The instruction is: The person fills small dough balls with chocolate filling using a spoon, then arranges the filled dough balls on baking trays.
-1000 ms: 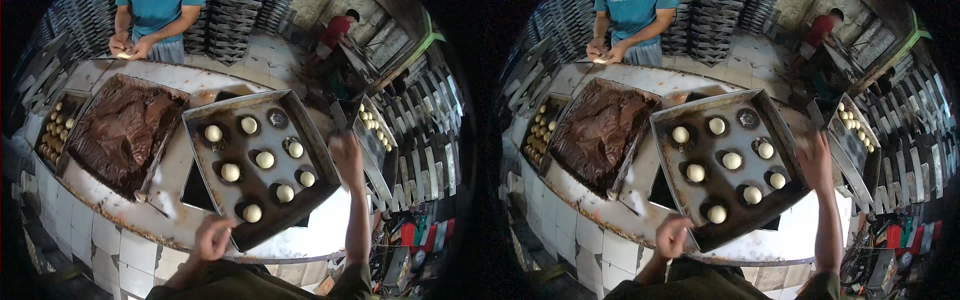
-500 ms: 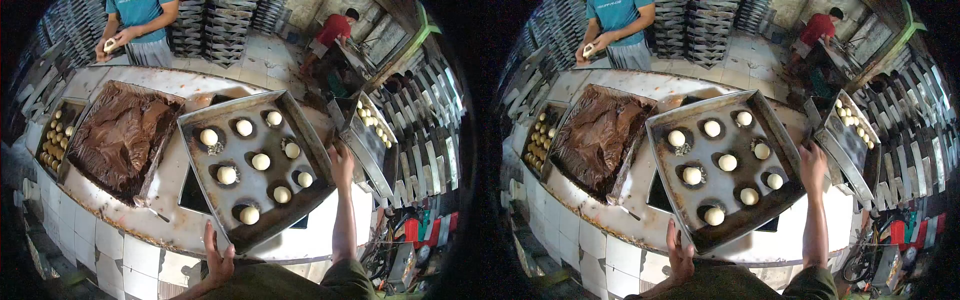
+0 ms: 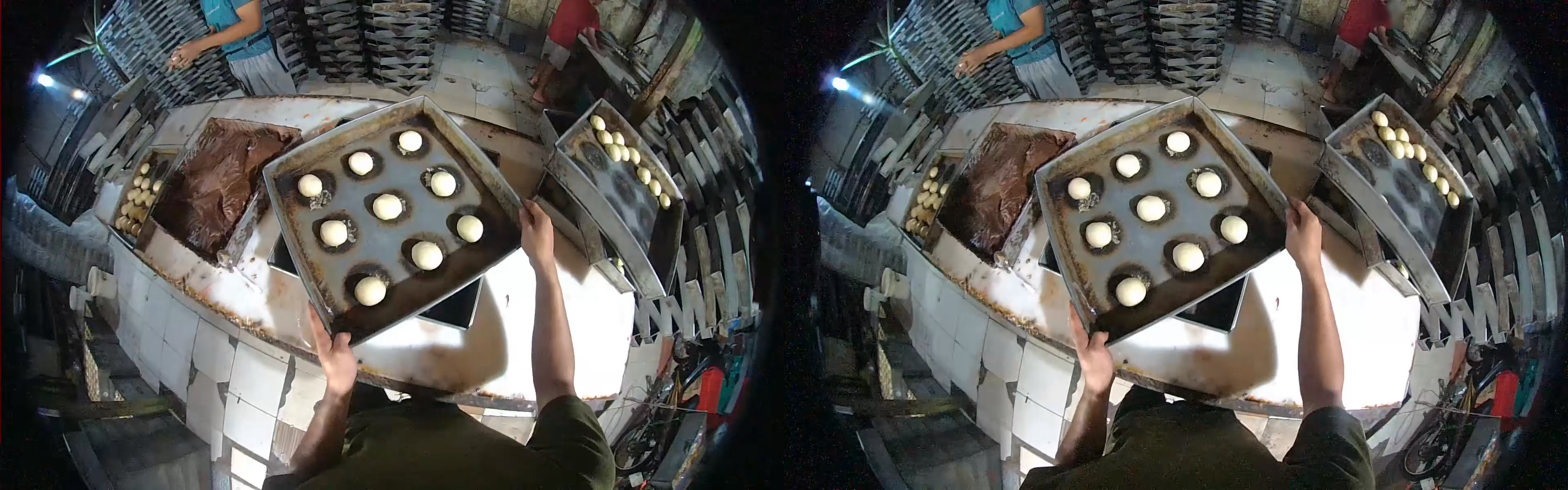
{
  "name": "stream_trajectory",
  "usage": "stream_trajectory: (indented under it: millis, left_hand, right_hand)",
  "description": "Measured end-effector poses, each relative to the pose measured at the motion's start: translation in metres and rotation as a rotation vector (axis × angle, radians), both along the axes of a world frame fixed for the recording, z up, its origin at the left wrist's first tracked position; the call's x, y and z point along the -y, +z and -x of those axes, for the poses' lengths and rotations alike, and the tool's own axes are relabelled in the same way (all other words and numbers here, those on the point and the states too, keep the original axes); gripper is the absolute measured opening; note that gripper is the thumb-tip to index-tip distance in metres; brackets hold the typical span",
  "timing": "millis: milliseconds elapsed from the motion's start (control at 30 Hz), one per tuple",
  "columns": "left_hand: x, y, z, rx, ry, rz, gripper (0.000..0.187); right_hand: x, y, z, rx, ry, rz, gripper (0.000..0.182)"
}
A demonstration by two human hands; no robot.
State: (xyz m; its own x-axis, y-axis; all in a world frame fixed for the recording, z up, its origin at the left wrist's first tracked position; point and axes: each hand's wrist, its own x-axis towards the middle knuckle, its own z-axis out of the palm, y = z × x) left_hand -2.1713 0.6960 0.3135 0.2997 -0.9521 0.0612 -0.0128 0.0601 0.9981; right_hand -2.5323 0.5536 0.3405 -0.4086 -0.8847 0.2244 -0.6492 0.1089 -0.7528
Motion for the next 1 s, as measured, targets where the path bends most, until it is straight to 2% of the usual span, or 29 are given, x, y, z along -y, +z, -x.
stream_trajectory:
  millis: [33,133,200,267,300,333,400,467,533,600,633,700,767,800,833,867,900,933,967,1000]
  left_hand:
    - [0.003,0.002,0.003,-0.074,0.004,-0.032,0.077]
    - [0.003,0.003,0.006,-0.009,-0.042,-0.055,0.077]
    - [-0.001,-0.008,0.009,-0.010,-0.098,-0.057,0.078]
    - [0.006,-0.014,0.016,0.002,0.073,0.003,0.073]
    - [0.007,-0.004,0.015,-0.146,0.013,-0.003,0.073]
    - [0.005,0.000,0.014,-0.151,0.011,-0.027,0.071]
    - [-0.003,0.008,0.008,0.189,0.007,-0.169,0.067]
    - [-0.003,-0.001,0.005,0.124,0.012,-0.080,0.064]
    - [-0.006,-0.024,-0.008,0.488,0.145,0.281,0.062]
    - [-0.036,0.060,0.053,0.382,0.194,0.564,0.057]
    - [-0.055,0.075,0.080,0.371,0.104,0.586,0.057]
    - [-0.092,0.084,0.135,-0.012,-0.362,0.569,0.055]
    - [-0.121,0.034,0.169,-0.039,-0.762,0.584,0.048]
    - [-0.143,0.021,0.187,-0.022,-1.041,0.490,0.040]
    - [-0.167,0.008,0.208,-0.001,-1.305,0.384,0.034]
    - [-0.186,-0.007,0.231,0.280,-1.496,0.304,0.030]
    - [-0.204,-0.025,0.245,0.580,-1.654,0.212,0.026]
    - [-0.219,-0.083,0.228,0.640,-1.707,-0.204,0.032]
    - [-0.219,-0.152,0.206,1.131,-1.762,-0.115,0.032]
    - [-0.272,-0.102,0.280,1.049,-1.541,-0.548,0.029]
  right_hand:
    - [0.002,-0.005,0.003,-0.003,0.028,0.031,0.028]
    - [0.005,0.001,0.007,0.010,0.039,0.017,0.027]
    - [0.005,-0.023,0.006,0.033,-0.140,0.391,0.031]
    - [-0.046,0.004,-0.024,0.163,-0.325,0.435,0.033]
    - [-0.076,0.003,-0.037,0.218,-0.323,0.501,0.030]
    - [-0.112,-0.005,-0.047,0.167,-0.337,0.524,0.026]
    - [-0.206,-0.008,-0.063,-0.049,-0.375,0.547,0.025]
    - [-0.298,-0.041,-0.058,-0.178,-0.649,0.561,0.022]
    - [-0.386,-0.070,-0.047,-0.002,-1.128,0.364,0.018]
    - [-0.474,-0.132,-0.012,0.061,-1.602,0.361,0.015]
    - [-0.516,-0.151,-0.004,0.061,-1.694,0.359,0.015]
    - [-0.584,-0.189,0.014,0.958,-1.753,0.367,0.019]
    - [-0.624,-0.265,0.046,1.335,-1.767,0.690,0.023]
    - [-0.643,-0.311,0.063,1.483,-1.779,0.731,0.025]
    - [-0.659,-0.338,0.076,1.534,-1.613,0.674,0.026]
    - [-0.671,-0.363,0.099,1.568,-1.431,0.621,0.028]
    - [-0.680,-0.391,0.128,1.584,-1.427,0.629,0.028]
    - [-0.685,-0.422,0.162,1.661,-1.485,0.660,0.032]
    - [-0.690,-0.451,0.204,1.732,-1.535,0.689,0.038]
    - [-0.698,-0.483,0.245,1.710,-1.524,0.563,0.044]
